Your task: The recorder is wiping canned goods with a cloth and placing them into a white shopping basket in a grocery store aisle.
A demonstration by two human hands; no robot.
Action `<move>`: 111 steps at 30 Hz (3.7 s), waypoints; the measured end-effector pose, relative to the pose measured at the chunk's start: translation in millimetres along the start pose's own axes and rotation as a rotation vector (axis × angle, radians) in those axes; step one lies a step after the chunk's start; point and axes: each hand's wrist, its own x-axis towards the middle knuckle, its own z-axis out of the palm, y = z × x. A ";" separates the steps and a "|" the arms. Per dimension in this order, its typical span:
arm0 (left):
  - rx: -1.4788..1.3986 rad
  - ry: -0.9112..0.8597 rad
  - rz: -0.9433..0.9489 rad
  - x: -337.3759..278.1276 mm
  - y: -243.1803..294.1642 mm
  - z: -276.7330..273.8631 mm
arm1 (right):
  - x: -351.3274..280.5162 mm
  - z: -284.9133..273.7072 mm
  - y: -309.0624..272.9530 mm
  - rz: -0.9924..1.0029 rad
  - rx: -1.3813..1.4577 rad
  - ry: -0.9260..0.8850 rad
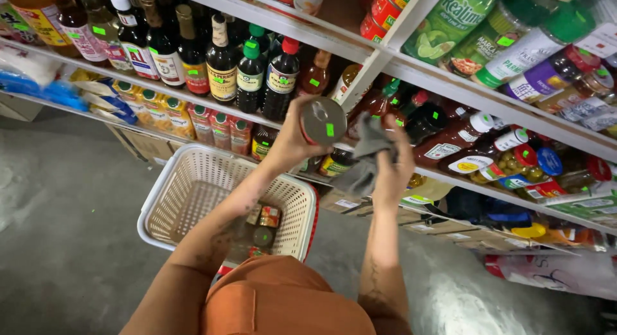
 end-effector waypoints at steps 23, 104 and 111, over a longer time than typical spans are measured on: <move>-0.261 0.062 -0.111 -12.3 -34.1 14.2 | -38.0 29.5 100.5 0.599 0.751 0.233; 0.093 -0.030 0.094 -9.7 -9.5 6.2 | 16.7 49.3 -32.1 -0.407 -0.479 -0.019; -0.388 0.156 -0.309 -13.7 -9.0 11.8 | -7.3 44.0 12.4 0.136 0.062 0.130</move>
